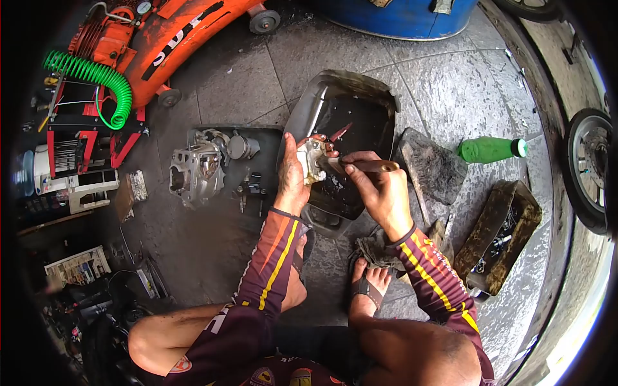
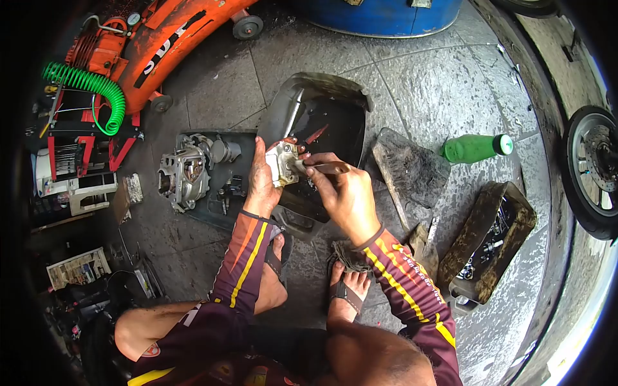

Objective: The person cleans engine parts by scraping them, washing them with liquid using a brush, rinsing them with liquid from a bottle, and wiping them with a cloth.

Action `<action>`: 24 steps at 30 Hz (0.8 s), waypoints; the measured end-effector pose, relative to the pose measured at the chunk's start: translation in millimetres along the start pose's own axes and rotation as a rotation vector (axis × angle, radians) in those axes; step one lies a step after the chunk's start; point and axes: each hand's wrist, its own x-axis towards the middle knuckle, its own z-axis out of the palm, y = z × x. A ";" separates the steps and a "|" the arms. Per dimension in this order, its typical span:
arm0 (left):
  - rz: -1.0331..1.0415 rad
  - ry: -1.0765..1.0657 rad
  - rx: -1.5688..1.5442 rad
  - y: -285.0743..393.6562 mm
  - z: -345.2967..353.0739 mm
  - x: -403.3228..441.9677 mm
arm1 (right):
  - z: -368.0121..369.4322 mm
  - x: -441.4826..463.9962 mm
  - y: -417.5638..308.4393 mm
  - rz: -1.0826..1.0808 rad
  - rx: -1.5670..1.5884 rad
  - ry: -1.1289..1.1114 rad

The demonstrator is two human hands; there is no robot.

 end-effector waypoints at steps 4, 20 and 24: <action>0.070 -0.044 -0.180 -7.8 14.0 -4.3 | 6.8 -4.2 7.0 -0.048 -0.021 -0.010; 0.031 0.067 -0.194 -14.8 10.1 -11.0 | 8.6 6.7 6.4 -0.143 0.111 -0.010; -0.039 0.037 -0.105 -13.9 5.1 -14.3 | 0.4 17.6 9.8 0.020 -0.051 0.107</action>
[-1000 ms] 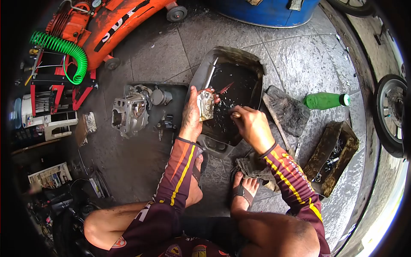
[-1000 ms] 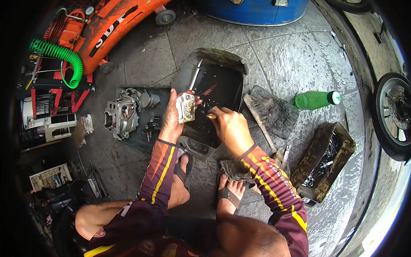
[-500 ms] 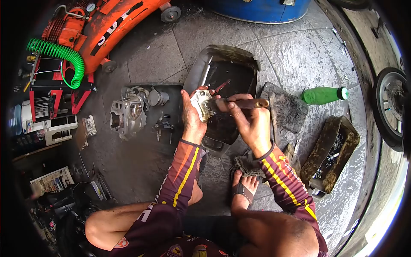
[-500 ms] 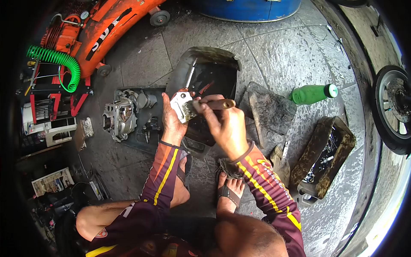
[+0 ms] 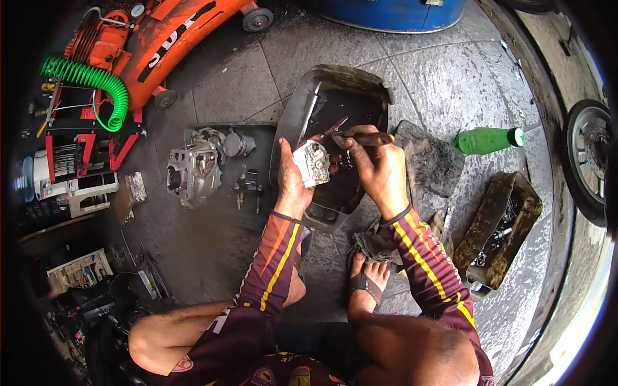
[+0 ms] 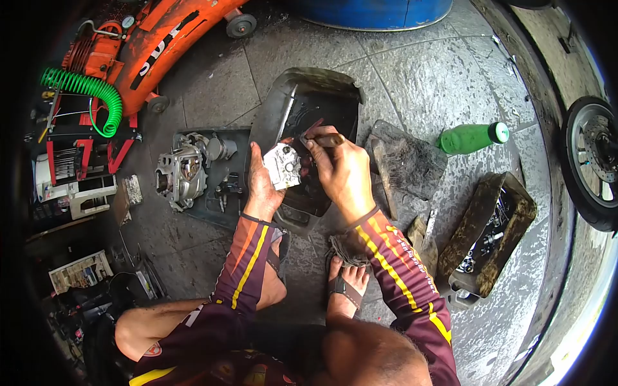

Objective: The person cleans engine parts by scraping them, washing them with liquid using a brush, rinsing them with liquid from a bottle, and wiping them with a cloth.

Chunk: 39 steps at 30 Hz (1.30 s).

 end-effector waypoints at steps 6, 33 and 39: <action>-0.047 0.016 -0.036 -0.6 2.4 0.3 | 7.3 2.1 -3.2 -0.131 -0.012 -0.088; 0.183 0.143 0.304 -2.0 14.4 -4.3 | -2.9 0.6 -6.8 -0.024 -0.121 -0.054; 0.209 0.140 0.327 -0.3 18.3 -5.6 | -1.3 -2.9 -6.9 -0.187 -0.083 -0.104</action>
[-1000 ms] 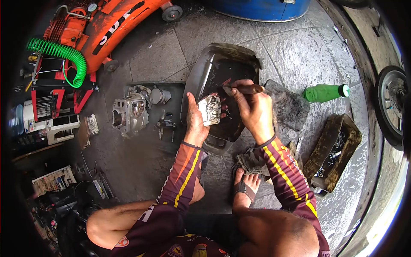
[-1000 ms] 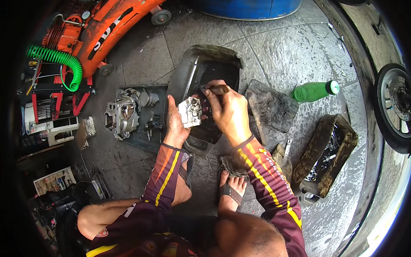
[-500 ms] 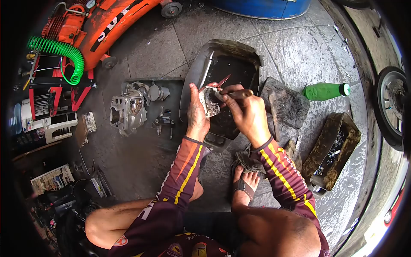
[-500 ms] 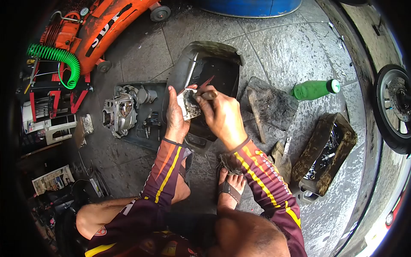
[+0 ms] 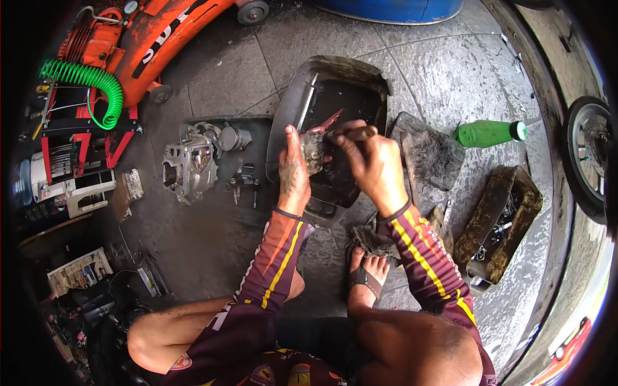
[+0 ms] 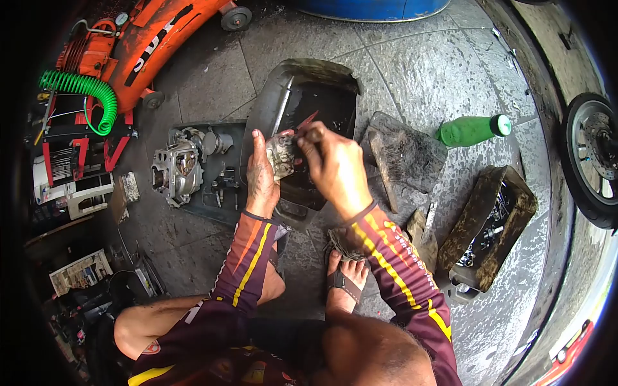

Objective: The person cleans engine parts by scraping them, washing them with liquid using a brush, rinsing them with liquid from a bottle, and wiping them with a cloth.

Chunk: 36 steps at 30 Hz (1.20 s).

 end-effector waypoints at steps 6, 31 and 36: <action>0.006 -0.028 -0.131 -0.9 -13.5 11.9 | 11.3 -7.2 31.4 0.087 -0.338 -0.242; 0.066 -0.065 -0.497 -10.3 -7.5 21.6 | 4.7 -14.1 -3.1 0.336 0.198 0.102; -0.070 -0.115 -0.599 -10.2 -7.9 16.6 | 6.2 -10.2 6.1 0.324 0.097 0.066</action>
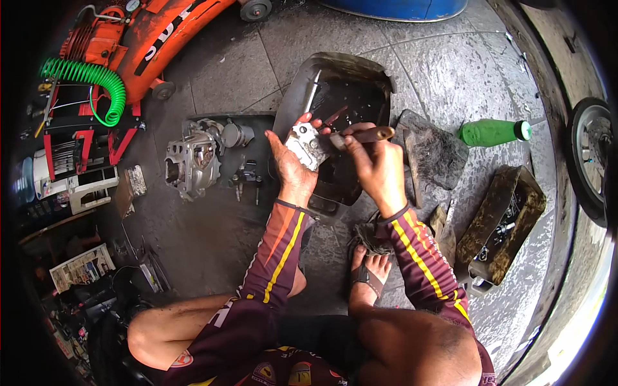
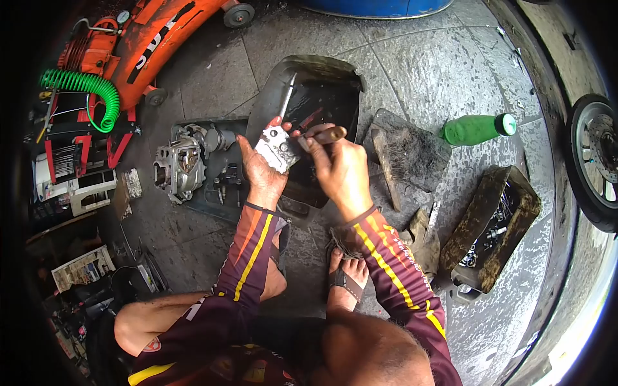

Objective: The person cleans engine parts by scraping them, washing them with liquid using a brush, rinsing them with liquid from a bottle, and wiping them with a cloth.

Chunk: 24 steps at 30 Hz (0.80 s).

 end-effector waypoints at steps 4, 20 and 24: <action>-0.040 -0.084 0.081 -3.0 -5.5 -3.2 | 2.3 -6.5 -16.0 -0.152 0.160 -0.045; -0.131 0.063 0.267 -5.5 5.4 -13.6 | 1.0 2.5 -8.7 -0.144 0.089 0.105; -0.113 0.048 0.308 -8.8 -12.6 -6.1 | -9.6 5.8 -4.3 -0.041 -0.069 0.134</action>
